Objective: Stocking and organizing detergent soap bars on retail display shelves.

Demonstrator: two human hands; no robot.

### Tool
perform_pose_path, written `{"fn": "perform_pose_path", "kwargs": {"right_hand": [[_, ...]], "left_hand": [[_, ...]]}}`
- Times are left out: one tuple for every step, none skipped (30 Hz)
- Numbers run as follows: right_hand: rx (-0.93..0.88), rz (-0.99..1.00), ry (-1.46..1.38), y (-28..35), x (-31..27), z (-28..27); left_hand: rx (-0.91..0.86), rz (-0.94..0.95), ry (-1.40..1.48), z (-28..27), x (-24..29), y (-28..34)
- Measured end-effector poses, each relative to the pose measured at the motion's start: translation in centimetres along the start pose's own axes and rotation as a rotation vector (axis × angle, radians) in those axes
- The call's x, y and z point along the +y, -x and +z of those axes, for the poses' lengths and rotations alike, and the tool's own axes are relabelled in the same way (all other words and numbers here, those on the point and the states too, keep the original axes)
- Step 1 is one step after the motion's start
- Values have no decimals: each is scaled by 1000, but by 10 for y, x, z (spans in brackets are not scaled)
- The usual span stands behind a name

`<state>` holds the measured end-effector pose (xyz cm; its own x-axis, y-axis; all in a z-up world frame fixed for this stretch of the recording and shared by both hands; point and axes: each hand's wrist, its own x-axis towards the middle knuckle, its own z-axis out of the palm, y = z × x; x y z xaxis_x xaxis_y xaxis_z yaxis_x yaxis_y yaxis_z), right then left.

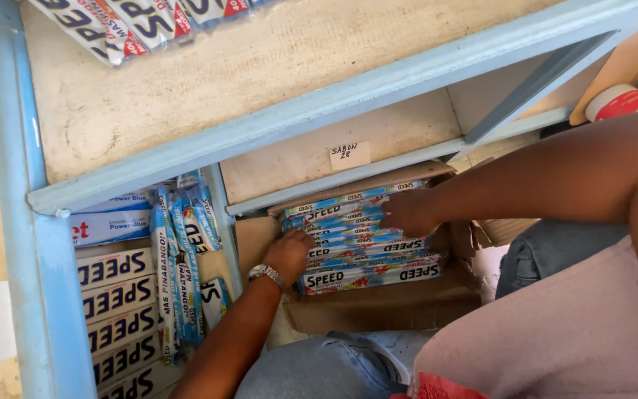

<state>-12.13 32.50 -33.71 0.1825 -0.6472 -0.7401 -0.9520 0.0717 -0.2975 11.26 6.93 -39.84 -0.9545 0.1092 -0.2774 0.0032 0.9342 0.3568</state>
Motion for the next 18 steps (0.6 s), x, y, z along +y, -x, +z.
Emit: {"fn": "perform_pose_path", "kwargs": {"right_hand": [[-3, -2, -3, -1, -2, 1], [-42, -6, -37, -3, -4, 1], [-81, -10, -72, -4, -7, 1], [-81, -11, -72, -3, -10, 1], [-125, -12, -30, -1, -14, 0], [-169, -9, 10, 1, -17, -1], [-168, -8, 8, -1, -15, 3], [-200, -25, 34, -2, -12, 7], [-233, -42, 60, -3, -10, 11], [-234, -41, 58, -5, -7, 12], [-263, -57, 70, -6, -4, 13], [-289, -74, 81, -8, -2, 14], [-289, -74, 79, -7, -3, 12], [-306, -54, 84, -6, -3, 10], [-322, -34, 89, -4, -3, 8], [-321, -32, 86, 3, -6, 1], [-310, -12, 89, 9, -9, -5], [-301, 4, 93, 15, -14, -11]], "left_hand": [[-4, 0, 3, -4, 5, 1], [-2, -33, 20, -9, 10, 3], [0, -67, 38, -13, 14, 5], [-1, -67, 38, -15, 16, 6], [-4, -69, 41, -16, 17, 7], [-8, -68, 44, -17, 19, 7], [-8, -66, 43, -19, 20, 7], [1, -62, 52, -21, 21, 7], [11, -58, 62, -22, 22, 7], [10, -56, 63, -29, 27, 7], [-30, -73, 67, -36, 32, 7], [-70, -91, 68, -43, 37, 7], [-72, -90, 68, -43, 37, 7], [-91, -102, 80, -44, 36, 7], [-111, -114, 92, -45, 35, 6], [-113, -110, 90, -45, 34, 6], [-92, -66, 108, -46, 34, 6], [-73, -25, 129, -45, 35, 9]]}}
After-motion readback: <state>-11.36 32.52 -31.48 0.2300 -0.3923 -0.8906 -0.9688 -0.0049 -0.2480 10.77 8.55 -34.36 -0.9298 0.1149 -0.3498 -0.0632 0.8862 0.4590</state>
